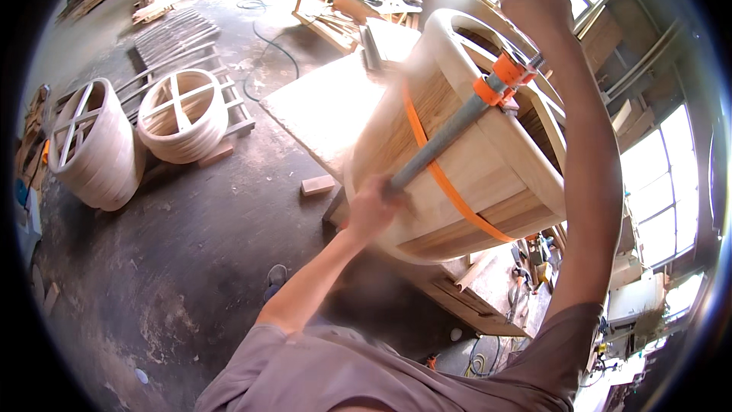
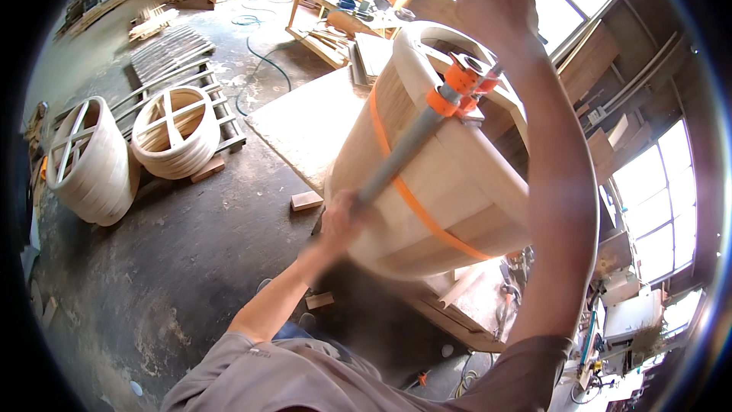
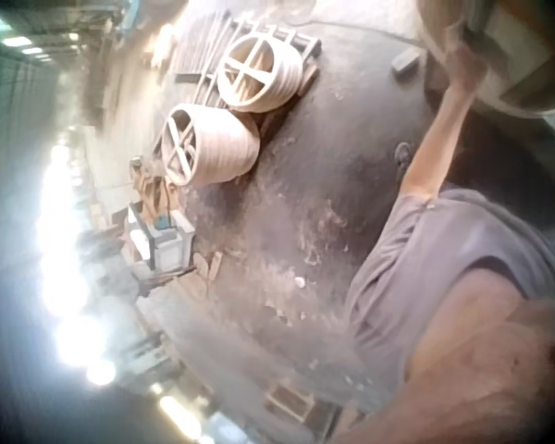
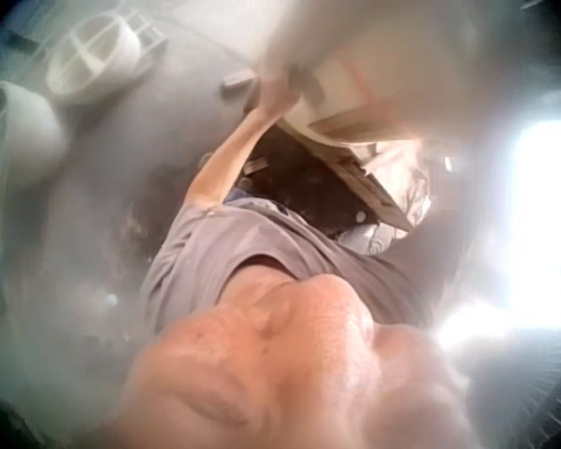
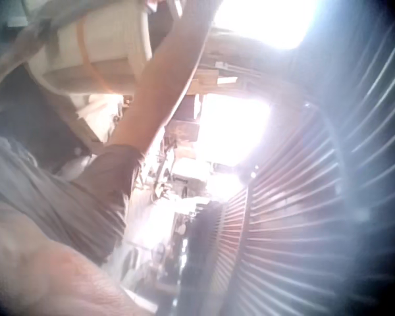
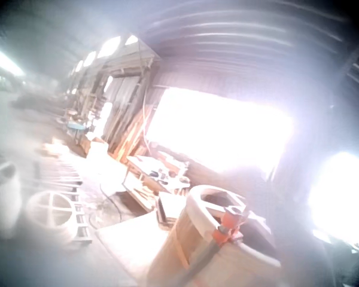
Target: The person assembles a wooden basket by securing a curved wooden piece to the rim using a hammer and nails. They then attach and tighten multiple clamps around the basket's circumference to hold the structure together. Finally, they remove the clamps and an orange strap from the completed basket.
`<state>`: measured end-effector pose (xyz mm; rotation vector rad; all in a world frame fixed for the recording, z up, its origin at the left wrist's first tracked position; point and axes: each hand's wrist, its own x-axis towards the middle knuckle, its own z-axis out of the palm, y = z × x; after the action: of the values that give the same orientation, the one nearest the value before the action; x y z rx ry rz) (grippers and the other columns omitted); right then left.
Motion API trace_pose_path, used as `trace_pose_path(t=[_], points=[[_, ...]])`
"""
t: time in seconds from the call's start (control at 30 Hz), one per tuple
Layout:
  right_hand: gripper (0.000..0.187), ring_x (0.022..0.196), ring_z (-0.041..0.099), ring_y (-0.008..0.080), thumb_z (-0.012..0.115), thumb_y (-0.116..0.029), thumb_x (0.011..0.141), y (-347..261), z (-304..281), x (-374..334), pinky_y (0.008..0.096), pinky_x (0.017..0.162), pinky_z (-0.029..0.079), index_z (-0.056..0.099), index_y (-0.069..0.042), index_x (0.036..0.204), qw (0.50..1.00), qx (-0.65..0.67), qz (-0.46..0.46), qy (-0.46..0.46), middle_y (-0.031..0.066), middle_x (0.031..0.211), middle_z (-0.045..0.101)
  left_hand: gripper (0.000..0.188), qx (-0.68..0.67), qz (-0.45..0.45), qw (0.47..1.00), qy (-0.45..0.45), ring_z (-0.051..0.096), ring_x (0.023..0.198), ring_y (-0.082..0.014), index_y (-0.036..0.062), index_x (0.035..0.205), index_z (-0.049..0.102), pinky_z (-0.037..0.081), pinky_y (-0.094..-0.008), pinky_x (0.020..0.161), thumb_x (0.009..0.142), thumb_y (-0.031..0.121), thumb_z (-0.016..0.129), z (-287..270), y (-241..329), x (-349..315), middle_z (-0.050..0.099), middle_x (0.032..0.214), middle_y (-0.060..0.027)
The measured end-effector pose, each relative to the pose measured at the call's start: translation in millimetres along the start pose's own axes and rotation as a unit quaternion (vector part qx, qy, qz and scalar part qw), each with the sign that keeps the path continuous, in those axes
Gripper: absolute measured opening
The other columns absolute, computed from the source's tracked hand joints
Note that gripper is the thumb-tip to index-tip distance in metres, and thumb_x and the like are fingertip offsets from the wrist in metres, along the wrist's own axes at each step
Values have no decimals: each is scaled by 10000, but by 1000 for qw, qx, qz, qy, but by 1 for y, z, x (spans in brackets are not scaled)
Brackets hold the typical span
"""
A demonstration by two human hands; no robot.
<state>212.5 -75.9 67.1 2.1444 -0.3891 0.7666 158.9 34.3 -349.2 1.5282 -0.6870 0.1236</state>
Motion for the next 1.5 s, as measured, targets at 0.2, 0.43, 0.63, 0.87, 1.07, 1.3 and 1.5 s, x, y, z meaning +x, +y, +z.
trace_pose_path(t=[0.2,0.43,0.63,0.87,1.07,1.3,1.5], points=[[142,669,513,58,621,-203,934,66,-25,-78,227,570,395,661,-85,1002,866,485,86,89,-19,739,560,351,-29,4,996,-90,618,830,-354,33,1006,627,491,-427,700,757,237,768,-2,-12,37,629,909,-159],[240,774,652,120,541,-72,950,106,9,-85,254,715,519,684,-97,1141,935,327,132,-34,79,866,662,307,-112,-4,990,-85,612,760,-328,48,786,656,483,-409,642,702,298,812,18,-16,37,611,790,-126],[381,932,681,206,472,-41,927,79,-8,-49,335,854,551,551,17,1295,728,611,252,-185,172,1077,662,279,-62,14,991,-119,607,709,-328,53,809,676,463,-423,602,702,265,822,-2,-21,26,608,775,-140],[566,756,622,166,548,-162,886,46,-39,-48,327,742,542,409,86,1377,722,656,164,-144,162,957,638,227,-150,35,980,-122,585,652,-347,43,775,641,450,-411,560,693,168,811,-23,-11,33,581,726,-145],[454,753,579,177,550,-89,904,71,-127,-141,324,675,497,441,48,1323,776,551,106,-290,139,803,598,231,-168,68,961,-209,518,542,-329,34,631,519,380,-380,473,688,57,741,-52,-40,-14,496,611,-121],[568,1060,586,370,694,-398,824,-63,-172,-217,507,907,479,541,-19,1219,954,217,-1,-208,208,1093,611,300,-129,87,924,-350,516,531,-309,74,562,492,390,-415,474,685,135,758,-107,-90,-74,502,589,-99],[417,1200,489,419,674,-263,783,-117,-162,-352,582,1101,288,636,40,1068,838,213,63,-499,225,1109,604,185,-32,147,842,-518,592,619,-321,104,637,565,474,-427,552,570,169,724,-116,-102,-145,575,660,-91]])
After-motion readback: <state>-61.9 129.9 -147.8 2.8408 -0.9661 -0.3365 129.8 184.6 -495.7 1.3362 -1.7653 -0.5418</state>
